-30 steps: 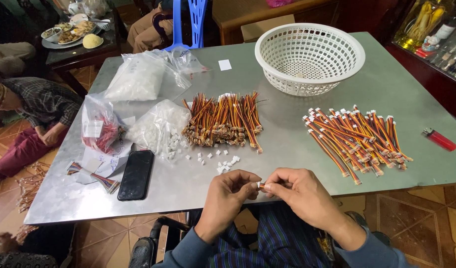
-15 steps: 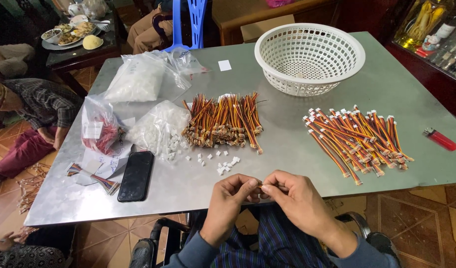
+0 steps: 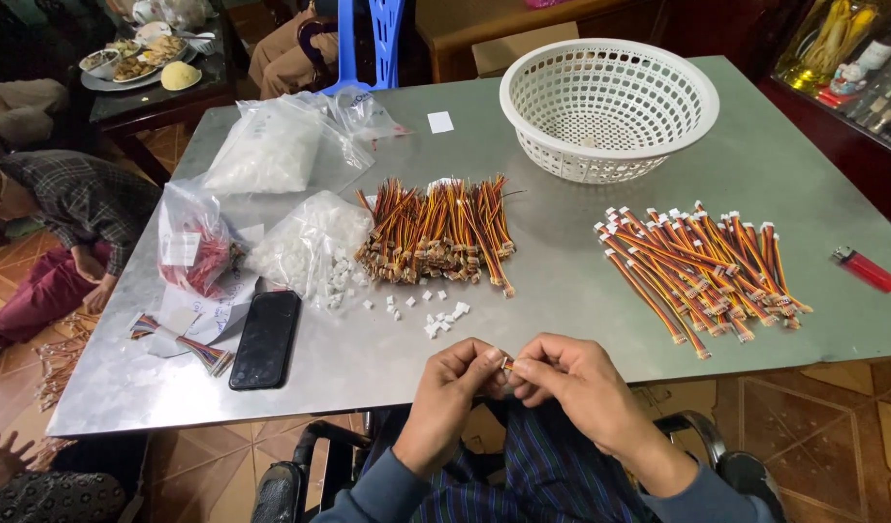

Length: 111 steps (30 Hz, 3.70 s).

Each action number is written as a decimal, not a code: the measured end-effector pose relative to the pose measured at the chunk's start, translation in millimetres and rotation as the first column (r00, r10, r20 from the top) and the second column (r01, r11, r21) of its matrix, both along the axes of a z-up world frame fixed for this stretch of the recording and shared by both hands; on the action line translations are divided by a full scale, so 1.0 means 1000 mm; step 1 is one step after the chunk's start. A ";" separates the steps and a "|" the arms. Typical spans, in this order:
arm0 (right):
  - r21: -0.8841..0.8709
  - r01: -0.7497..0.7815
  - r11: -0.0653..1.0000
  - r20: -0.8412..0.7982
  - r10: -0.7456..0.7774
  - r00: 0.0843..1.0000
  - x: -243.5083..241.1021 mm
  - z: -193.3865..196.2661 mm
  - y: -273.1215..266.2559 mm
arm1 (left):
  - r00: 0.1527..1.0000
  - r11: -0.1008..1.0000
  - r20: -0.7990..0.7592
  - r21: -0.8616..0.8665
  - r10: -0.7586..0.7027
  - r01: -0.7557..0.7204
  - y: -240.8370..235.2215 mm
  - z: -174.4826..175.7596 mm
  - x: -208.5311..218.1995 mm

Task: Manually attaching plastic connector housings to the ends of pre-terminated electrical wires at a workbench.

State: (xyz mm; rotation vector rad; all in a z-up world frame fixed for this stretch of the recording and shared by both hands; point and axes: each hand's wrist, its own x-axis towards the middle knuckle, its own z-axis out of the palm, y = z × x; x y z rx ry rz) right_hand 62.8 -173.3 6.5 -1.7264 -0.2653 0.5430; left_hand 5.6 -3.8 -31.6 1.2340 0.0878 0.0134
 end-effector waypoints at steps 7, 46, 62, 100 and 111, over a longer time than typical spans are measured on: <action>-0.064 -0.006 0.998 0.037 0.008 0.999 -0.003 0.005 0.004 | 0.998 0.998 -0.008 0.039 0.058 -0.057 0.000 -0.004 0.001; -0.178 0.272 0.946 0.395 -0.185 0.900 0.047 -0.003 -0.006 | 0.938 0.923 -0.038 0.195 0.346 -0.332 0.017 0.016 0.052; 0.178 0.121 0.977 -0.189 -0.087 0.978 0.020 -0.007 0.038 | 0.966 0.973 -0.142 0.114 0.218 -0.202 0.010 0.031 -0.001; -0.152 -0.152 0.977 0.016 0.157 0.988 -0.013 0.000 0.003 | 0.996 0.948 -0.040 0.311 0.085 -0.068 -0.002 0.031 -0.025; 0.140 0.156 0.978 -0.018 -0.155 0.988 -0.006 -0.022 0.019 | 0.977 0.975 -0.090 -0.090 0.194 -0.202 0.006 0.010 -0.007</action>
